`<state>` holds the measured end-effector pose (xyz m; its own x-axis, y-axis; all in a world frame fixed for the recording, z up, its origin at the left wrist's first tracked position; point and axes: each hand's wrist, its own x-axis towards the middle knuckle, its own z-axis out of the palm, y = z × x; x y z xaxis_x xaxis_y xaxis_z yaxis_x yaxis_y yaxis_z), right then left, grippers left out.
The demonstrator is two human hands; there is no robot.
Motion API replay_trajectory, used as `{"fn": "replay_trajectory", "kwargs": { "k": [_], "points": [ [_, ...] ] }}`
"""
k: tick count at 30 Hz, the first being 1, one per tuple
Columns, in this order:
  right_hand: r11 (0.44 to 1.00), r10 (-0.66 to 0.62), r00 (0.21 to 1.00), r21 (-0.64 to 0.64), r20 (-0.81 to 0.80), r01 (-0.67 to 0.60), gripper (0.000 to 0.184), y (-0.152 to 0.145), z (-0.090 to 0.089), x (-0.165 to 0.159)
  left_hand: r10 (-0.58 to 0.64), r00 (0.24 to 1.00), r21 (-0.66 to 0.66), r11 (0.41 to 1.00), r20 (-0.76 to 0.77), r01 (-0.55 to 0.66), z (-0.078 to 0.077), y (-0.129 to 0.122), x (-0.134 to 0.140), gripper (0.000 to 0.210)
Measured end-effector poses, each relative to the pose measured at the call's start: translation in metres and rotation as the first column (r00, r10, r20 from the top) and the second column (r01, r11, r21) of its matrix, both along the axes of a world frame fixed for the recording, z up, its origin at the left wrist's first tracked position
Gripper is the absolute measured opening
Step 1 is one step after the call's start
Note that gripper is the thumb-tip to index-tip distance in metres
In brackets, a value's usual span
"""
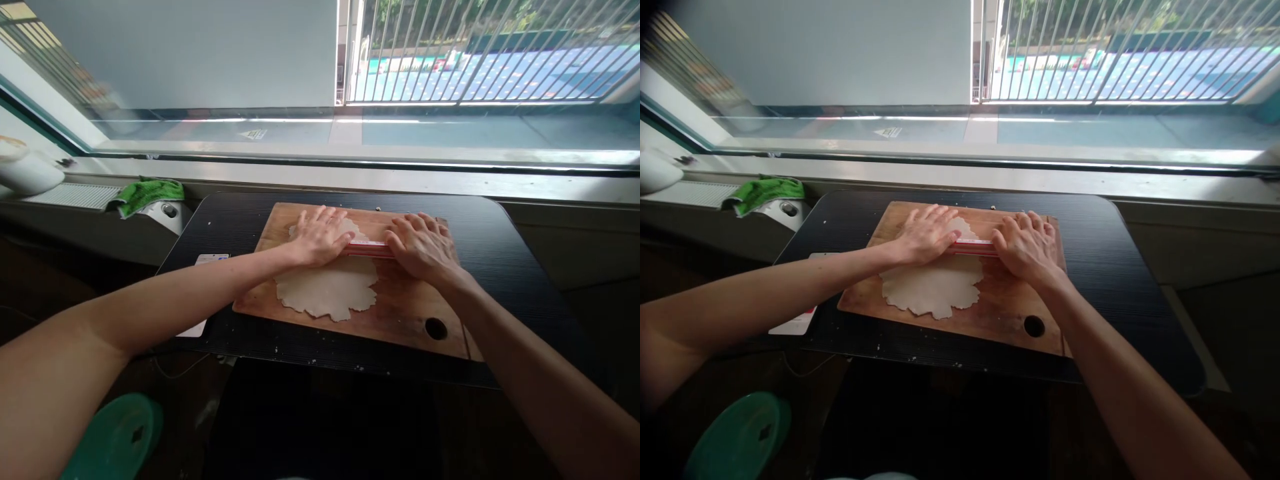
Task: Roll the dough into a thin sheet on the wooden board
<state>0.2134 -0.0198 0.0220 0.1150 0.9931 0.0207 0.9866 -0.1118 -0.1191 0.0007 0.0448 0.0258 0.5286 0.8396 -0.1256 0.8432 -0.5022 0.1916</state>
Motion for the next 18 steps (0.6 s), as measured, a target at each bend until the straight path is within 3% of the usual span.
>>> {"fn": "replay_trajectory", "kwargs": {
  "k": [3, 7, 10, 14, 18],
  "points": [
    [0.999, -0.027, 1.0, 0.036, -0.014, 0.027, 0.06, 0.011, 0.0, 0.002, 0.054, 0.998, 0.027, 0.998, 0.012, -0.055, 0.0, 0.012, 0.005, 0.069],
    [0.991, -0.132, 0.985, -0.05, -0.107, 0.128, 0.068, 0.049, 0.007, 0.004, 0.189, 0.982, 0.058, 0.98, 0.021, -0.19, 0.007, 0.044, 0.017, 0.068],
    [0.993, -0.112, 0.988, -0.058, -0.106, 0.106, 0.068, 0.037, 0.004, 0.004, 0.145, 0.989, 0.034, 0.989, 0.001, -0.145, 0.007, 0.031, 0.013, 0.068],
    [0.997, 0.038, 0.999, 0.07, -0.018, -0.036, 0.06, -0.002, -0.007, 0.004, 0.015, 1.0, 0.032, 0.999, 0.006, -0.015, 0.001, -0.004, 0.001, 0.068],
    [0.999, -0.011, 0.997, 0.037, -0.07, 0.014, 0.061, 0.023, -0.006, 0.009, 0.089, 0.996, 0.079, 0.993, 0.015, -0.089, 0.003, 0.019, 0.01, 0.066]
  ]
}}
